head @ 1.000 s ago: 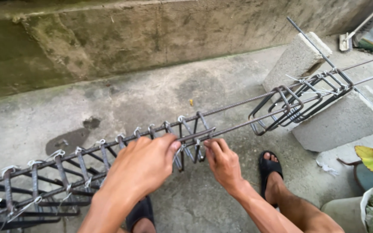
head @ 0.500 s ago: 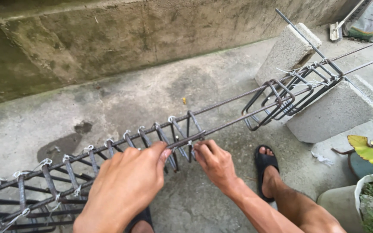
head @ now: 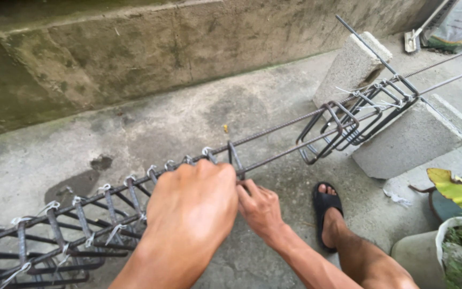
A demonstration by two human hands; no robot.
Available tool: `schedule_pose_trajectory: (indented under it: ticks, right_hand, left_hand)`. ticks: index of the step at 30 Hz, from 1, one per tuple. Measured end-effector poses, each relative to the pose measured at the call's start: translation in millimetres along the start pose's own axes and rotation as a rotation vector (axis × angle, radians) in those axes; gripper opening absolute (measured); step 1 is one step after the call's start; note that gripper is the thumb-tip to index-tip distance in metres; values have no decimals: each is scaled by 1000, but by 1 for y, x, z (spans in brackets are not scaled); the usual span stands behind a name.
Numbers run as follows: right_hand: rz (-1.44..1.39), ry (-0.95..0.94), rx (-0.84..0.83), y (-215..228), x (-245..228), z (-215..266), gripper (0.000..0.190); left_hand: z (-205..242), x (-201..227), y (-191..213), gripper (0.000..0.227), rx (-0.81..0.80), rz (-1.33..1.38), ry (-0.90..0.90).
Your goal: Tying steel rebar together with wire using a manual twisting tool to create a reinforcement cage.
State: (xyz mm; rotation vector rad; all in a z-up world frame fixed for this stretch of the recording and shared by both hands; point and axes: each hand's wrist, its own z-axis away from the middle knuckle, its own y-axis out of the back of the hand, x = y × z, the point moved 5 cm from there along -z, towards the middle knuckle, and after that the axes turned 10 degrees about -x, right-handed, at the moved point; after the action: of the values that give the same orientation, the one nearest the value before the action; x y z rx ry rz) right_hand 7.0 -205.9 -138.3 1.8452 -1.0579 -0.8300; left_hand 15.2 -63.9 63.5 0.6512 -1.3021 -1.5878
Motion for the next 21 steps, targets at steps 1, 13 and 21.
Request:
schedule_pose_trajectory:
  ticks: [1, 13, 21]
  right_hand:
    - [25, -21, -14, -7, 4, 3, 25]
    - [124, -137, 112, 0, 4, -3, 5]
    - [79, -116, 122, -24, 16, 3, 10]
  left_hand:
    - [-3, 6, 5, 14, -3, -14, -36]
    - [-123, 71, 50, 25, -478, -358, -18]
    - [-95, 69, 27, 20, -216, -378, -157]
